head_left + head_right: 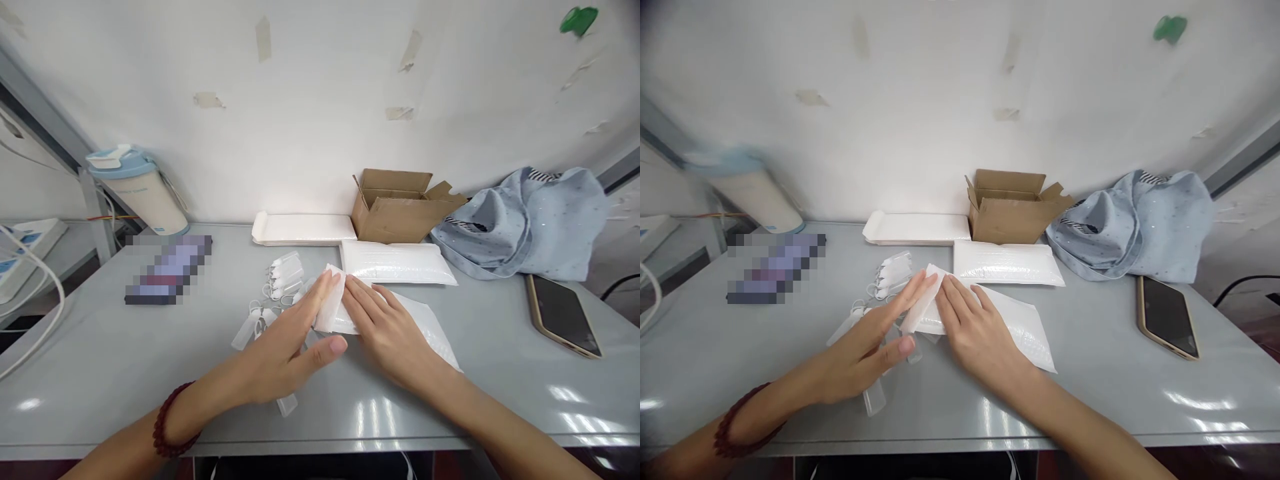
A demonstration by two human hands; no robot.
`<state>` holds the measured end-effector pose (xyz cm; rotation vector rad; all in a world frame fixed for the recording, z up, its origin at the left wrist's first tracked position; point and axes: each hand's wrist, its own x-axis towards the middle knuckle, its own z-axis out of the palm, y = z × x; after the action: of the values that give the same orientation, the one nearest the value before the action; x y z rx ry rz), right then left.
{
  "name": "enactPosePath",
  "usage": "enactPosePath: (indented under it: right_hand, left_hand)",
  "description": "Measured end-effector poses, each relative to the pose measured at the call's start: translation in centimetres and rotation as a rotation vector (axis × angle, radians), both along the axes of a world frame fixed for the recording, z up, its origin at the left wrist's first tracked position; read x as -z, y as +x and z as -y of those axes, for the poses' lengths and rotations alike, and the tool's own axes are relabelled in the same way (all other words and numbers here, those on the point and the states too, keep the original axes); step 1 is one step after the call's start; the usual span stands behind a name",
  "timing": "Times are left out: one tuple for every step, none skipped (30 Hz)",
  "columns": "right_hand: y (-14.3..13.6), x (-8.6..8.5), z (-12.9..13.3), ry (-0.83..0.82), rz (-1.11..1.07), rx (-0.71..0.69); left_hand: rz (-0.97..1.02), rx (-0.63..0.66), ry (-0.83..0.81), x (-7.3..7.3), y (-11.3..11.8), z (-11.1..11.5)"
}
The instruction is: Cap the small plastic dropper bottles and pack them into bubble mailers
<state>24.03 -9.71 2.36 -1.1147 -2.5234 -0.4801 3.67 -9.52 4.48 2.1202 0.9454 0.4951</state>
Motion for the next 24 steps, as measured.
enactPosePath:
  right_hand:
    - [0.1, 0.0, -0.1, 0.025, -0.010, -0.010]
    - [0.2, 0.0, -0.1, 0.052, -0.020, -0.019]
    - [0.2, 0.0, -0.1, 0.078, -0.031, -0.027]
    - [0.3, 0.0, -0.2, 0.103, -0.042, -0.036]
    - [0.4, 0.0, -0.2, 0.128, -0.054, -0.046]
    - [0.4, 0.1, -0.2, 0.150, -0.067, -0.059]
    - [0.4, 0.1, -0.2, 0.172, -0.081, -0.075]
    - [0.4, 0.1, -0.1, 0.189, -0.092, -0.093]
    - [0.4, 0.0, -0.1, 0.205, -0.103, -0.113]
    - [0.4, 0.0, 0.0, 0.216, -0.112, -0.131]
    - [0.3, -0.1, 0.1, 0.224, -0.120, -0.148]
    - [0.3, -0.3, 0.2, 0.230, -0.129, -0.160]
    - [0.3, -0.4, 0.3, 0.233, -0.139, -0.168]
    - [0.2, -0.5, 0.4, 0.237, -0.150, -0.175]
    - [0.2, -0.6, 0.4, 0.242, -0.162, -0.182]
    - [0.2, -0.6, 0.4, 0.248, -0.173, -0.191]
    - [0.2, -0.6, 0.5, 0.255, -0.184, -0.200]
    - [0.2, -0.6, 0.5, 0.259, -0.192, -0.208]
    - [0.2, -0.6, 0.5, 0.265, -0.202, -0.217]
    - [0.3, -0.5, 0.5, 0.270, -0.213, -0.221]
    - [0.3, -0.5, 0.6, 0.275, -0.224, -0.223]
    - [0.4, -0.4, 0.6, 0.284, -0.238, -0.222]
    - [0.4, -0.4, 0.6, 0.294, -0.255, -0.220]
    - [0.4, -0.5, 0.6, 0.307, -0.272, -0.210]
  left_hand:
    - [-0.036, 0.022, 0.059, 0.2, -0.1, -0.2]
    - [-0.070, 0.036, 0.125, 0.5, -0.2, -0.5]
    - [-0.094, 0.040, 0.204, 0.7, -0.2, -0.7]
    - [-0.108, 0.039, 0.290, 1.1, -0.2, -1.0]
    - [-0.109, 0.041, 0.386, 1.4, -0.2, -1.3]
    - [-0.093, 0.043, 0.491, 1.8, -0.2, -1.6]
    - [-0.069, 0.047, 0.594, 2.2, -0.2, -1.8]
    - [-0.039, 0.046, 0.695, 2.7, -0.2, -2.1]
    - [-0.013, 0.040, 0.784, 3.0, -0.2, -2.3]
    - [0.007, 0.030, 0.861, 3.3, -0.2, -2.4]
    - [0.018, 0.016, 0.925, 3.5, -0.2, -2.5]
    - [0.018, 0.005, 0.975, 3.6, -0.2, -2.6]
    - [0.011, 0.001, 1.015, 3.6, -0.1, -2.6]
    - [0.001, 0.002, 1.046, 3.6, -0.1, -2.5]
    - [-0.007, 0.009, 1.068, 3.4, 0.0, -2.4]
    - [-0.010, 0.018, 1.084, 3.3, 0.1, -2.3]
    - [-0.002, 0.026, 1.091, 3.1, 0.2, -2.3]
    - [0.011, 0.026, 1.084, 3.0, 0.3, -2.2]
    - [0.027, 0.018, 1.060, 2.8, 0.4, -2.2]
    - [0.047, 0.001, 1.023, 2.8, 0.5, -2.1]
    - [0.071, -0.016, 0.976, 2.7, 0.5, -2.1]
    - [0.097, -0.032, 0.916, 2.7, 0.5, -2.0]
    - [0.118, -0.048, 0.838, 2.6, 0.6, -2.0]
    - [0.133, -0.071, 0.743, 2.5, 0.6, -1.9]
